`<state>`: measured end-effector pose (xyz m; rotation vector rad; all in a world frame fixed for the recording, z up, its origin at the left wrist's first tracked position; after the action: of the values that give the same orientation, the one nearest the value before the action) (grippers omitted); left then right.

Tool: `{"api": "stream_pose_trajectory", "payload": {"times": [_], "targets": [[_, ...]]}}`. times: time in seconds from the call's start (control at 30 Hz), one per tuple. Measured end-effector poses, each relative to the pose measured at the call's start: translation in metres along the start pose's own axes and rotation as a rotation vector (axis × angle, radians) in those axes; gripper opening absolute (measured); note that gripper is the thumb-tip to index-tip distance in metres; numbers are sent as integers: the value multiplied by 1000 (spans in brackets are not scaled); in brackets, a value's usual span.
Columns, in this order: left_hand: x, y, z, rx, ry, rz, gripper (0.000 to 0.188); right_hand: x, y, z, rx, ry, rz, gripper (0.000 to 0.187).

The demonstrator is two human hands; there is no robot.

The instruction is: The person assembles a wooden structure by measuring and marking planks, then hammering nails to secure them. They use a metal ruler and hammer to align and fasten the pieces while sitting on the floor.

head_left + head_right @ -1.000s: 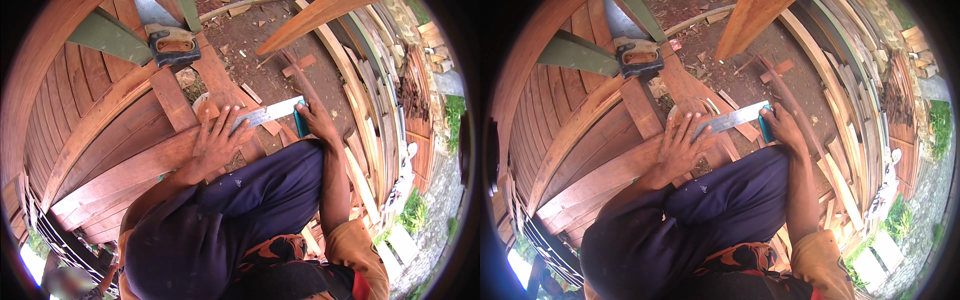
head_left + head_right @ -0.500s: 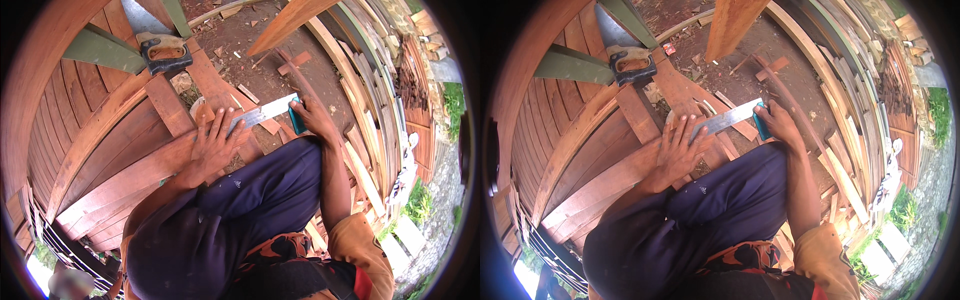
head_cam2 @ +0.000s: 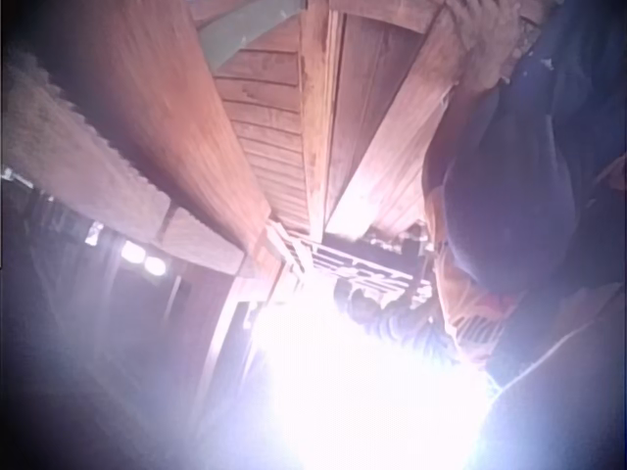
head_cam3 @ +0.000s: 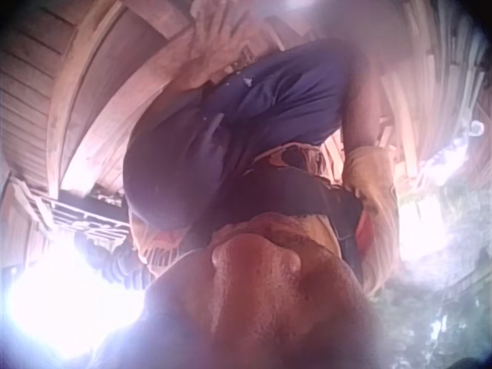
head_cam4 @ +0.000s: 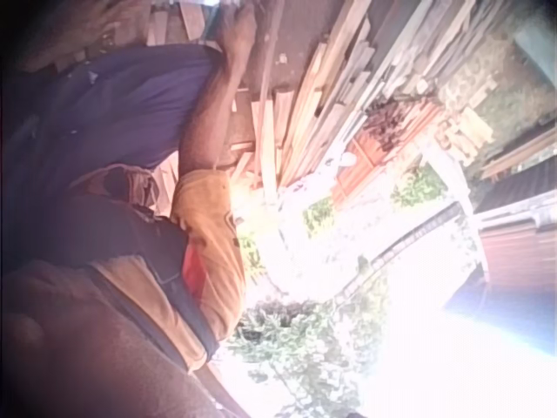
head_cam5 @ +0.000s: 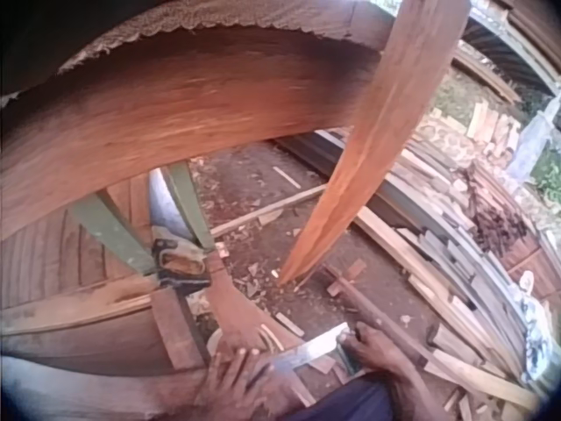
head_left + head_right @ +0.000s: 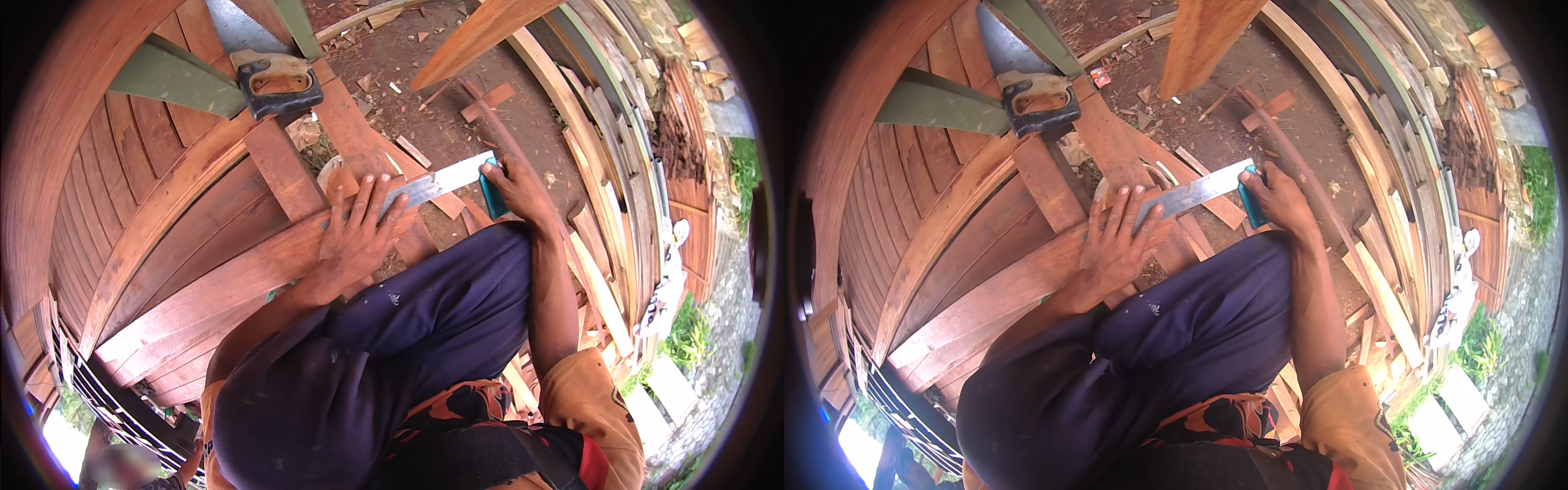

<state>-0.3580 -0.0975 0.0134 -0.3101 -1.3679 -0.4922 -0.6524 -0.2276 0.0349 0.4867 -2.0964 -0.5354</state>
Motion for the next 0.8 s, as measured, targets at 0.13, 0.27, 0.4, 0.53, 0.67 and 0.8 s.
{"api": "stream_pose_trajectory", "payload": {"times": [0.13, 0.27, 0.4, 0.53, 0.67, 0.8], "targets": [[-3, 0, -1, 1, 22, -1, 84, 10, 4, -11, -24, -43, 148, 57], [-6, -1, 0, -7, 50, -29, 83, 10, 10, -19, 72, -217, 280, 51], [-7, 2, 0, 11, 28, -4, 83, -1, 10, -58, 276, -151, 148, 30], [-5, -1, 0, 0, 42, 2, 91, -14, 1, -81, 371, -331, 23, 19], [-5, -1, 0, 1, 45, 21, 91, -42, -8, -84, 382, -480, -155, 16], [-2, -1, 0, 11, 31, 24, 91, -51, -7, -96, 406, -235, -186, 18]]}}
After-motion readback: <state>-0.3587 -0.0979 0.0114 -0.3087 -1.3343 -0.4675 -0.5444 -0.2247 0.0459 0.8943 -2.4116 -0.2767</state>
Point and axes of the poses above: each hand's wrist, its own y-axis away from the middle knuckle, its own x-axis out of the back of the hand, z = x × y, the point moved 3 cm from there along -y, towards the middle knuckle, and after that the axes turned 5 degrees about -z, right-handed, at the moved point
